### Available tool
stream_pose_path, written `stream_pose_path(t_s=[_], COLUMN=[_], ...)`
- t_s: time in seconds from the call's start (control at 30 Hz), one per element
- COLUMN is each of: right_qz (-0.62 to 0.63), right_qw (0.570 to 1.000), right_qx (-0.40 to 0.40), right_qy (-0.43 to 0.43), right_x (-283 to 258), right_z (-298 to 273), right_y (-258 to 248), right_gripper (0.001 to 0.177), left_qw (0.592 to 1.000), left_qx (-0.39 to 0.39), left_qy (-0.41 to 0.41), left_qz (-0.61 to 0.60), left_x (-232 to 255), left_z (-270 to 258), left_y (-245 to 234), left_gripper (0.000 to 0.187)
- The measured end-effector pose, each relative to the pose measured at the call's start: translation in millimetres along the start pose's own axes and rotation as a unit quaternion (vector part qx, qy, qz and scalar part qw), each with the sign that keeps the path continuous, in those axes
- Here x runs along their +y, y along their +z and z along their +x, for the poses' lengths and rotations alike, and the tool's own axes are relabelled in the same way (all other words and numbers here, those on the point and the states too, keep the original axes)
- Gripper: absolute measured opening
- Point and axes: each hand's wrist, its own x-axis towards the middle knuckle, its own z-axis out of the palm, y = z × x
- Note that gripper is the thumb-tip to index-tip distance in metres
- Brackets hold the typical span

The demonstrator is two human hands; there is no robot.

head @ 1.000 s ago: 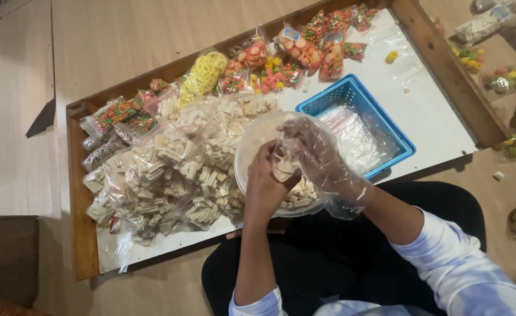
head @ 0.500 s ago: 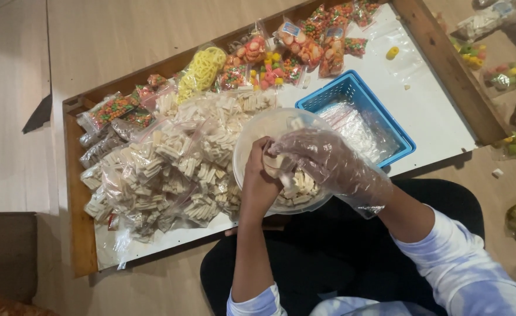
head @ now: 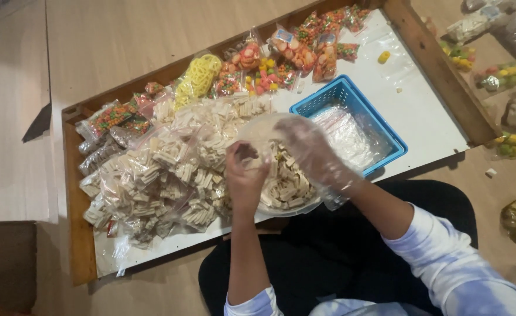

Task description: A person is scooping small white snack pieces from a pile and transferring them into a plastic bowl.

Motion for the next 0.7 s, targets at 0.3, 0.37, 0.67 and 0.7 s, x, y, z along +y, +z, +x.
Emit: stream_pose_path(t_s=[0.3, 0.37, 0.67, 0.7], right_qz=[-0.084, -0.104, -0.189, -0.198], right_qw=[0.973, 0.959, 0.864, 0.85], right_qx=[-0.216, -0.264, -0.465, -0.486], right_qy=[0.017, 0.022, 0.042, 0.045], right_x=[36, 46, 82, 86], right_z=[-29, -41, -73, -76], right_y=[41, 51, 86, 88], right_gripper=[0.041, 0.045, 0.061, 0.063], left_qw=[0.885, 0.883, 0.921, 0.924], left_qx=[-0.049, -0.048, -0.051, -0.051], left_qy=[-0.025, -0.019, 0.009, 0.015], left_qz=[-0.462, -0.466, -0.386, -0.379], left_x=[-56, -53, -57, -67], left_z=[4, 3, 5, 7], left_y=[-30, -27, -25, -25], left_gripper=[0.062, 0.062, 0.067, 0.066])
